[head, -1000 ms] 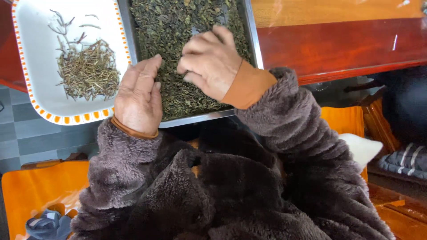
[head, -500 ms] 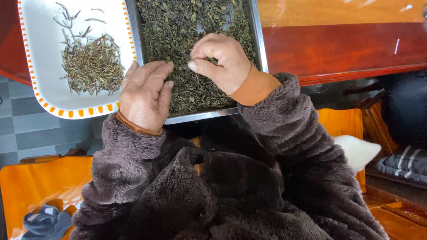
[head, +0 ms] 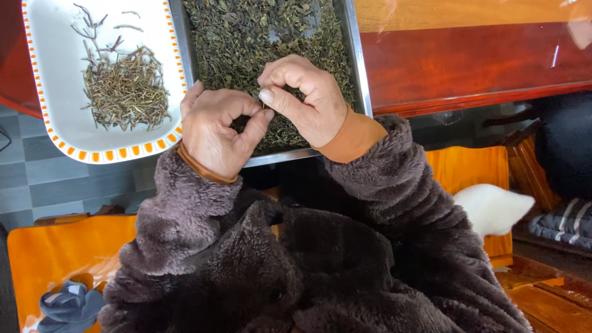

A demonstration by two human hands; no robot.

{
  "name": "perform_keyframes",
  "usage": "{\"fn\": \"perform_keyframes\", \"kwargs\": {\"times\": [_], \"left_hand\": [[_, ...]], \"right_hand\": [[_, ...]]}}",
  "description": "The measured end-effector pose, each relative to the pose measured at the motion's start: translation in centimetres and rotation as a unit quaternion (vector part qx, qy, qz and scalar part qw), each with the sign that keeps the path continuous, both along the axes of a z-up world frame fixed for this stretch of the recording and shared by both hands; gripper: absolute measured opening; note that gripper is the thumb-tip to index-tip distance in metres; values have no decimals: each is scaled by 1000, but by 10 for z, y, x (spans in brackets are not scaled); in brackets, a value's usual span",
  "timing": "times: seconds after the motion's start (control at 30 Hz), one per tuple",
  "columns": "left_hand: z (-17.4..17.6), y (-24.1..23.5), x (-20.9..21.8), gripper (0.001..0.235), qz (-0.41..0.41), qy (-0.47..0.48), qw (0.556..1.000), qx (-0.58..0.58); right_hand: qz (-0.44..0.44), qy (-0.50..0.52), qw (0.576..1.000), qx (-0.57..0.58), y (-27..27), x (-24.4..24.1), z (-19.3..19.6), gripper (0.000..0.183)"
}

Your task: Sorting dried tea leaves by picking out stems and debris and placing them in a separate bowl

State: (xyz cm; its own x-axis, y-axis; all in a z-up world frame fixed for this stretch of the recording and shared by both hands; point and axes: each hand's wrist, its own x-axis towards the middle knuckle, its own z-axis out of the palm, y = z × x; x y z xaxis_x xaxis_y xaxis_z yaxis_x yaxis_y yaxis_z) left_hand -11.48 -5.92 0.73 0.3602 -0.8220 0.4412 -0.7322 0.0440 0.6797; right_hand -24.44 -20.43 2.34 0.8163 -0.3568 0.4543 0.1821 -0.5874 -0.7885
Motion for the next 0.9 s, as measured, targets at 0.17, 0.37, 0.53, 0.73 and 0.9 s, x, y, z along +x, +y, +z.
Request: {"fn": "perform_keyframes", "kwargs": {"times": [0.17,0.37,0.53,0.73,0.9], "left_hand": [[14,8,7,20,17,-50,998,16],[-11,33,78,22,-19,-189,971,-143],[-47,71,117,23,141,-276,951,-23],[-47,79,119,32,138,-180,968,105],[-10,55,65,36,72,-230,970,-39]], "right_hand": [[-35,-17,997,-63,-7,1,10,14],[-154,49,940,-302,-16,-5,-20,15],[-116,267,908,-300,-2,0,-19,54],[-132,303,898,-291,-2,-1,-27,42],[-161,208,907,-330,-6,-7,-36,16]]}}
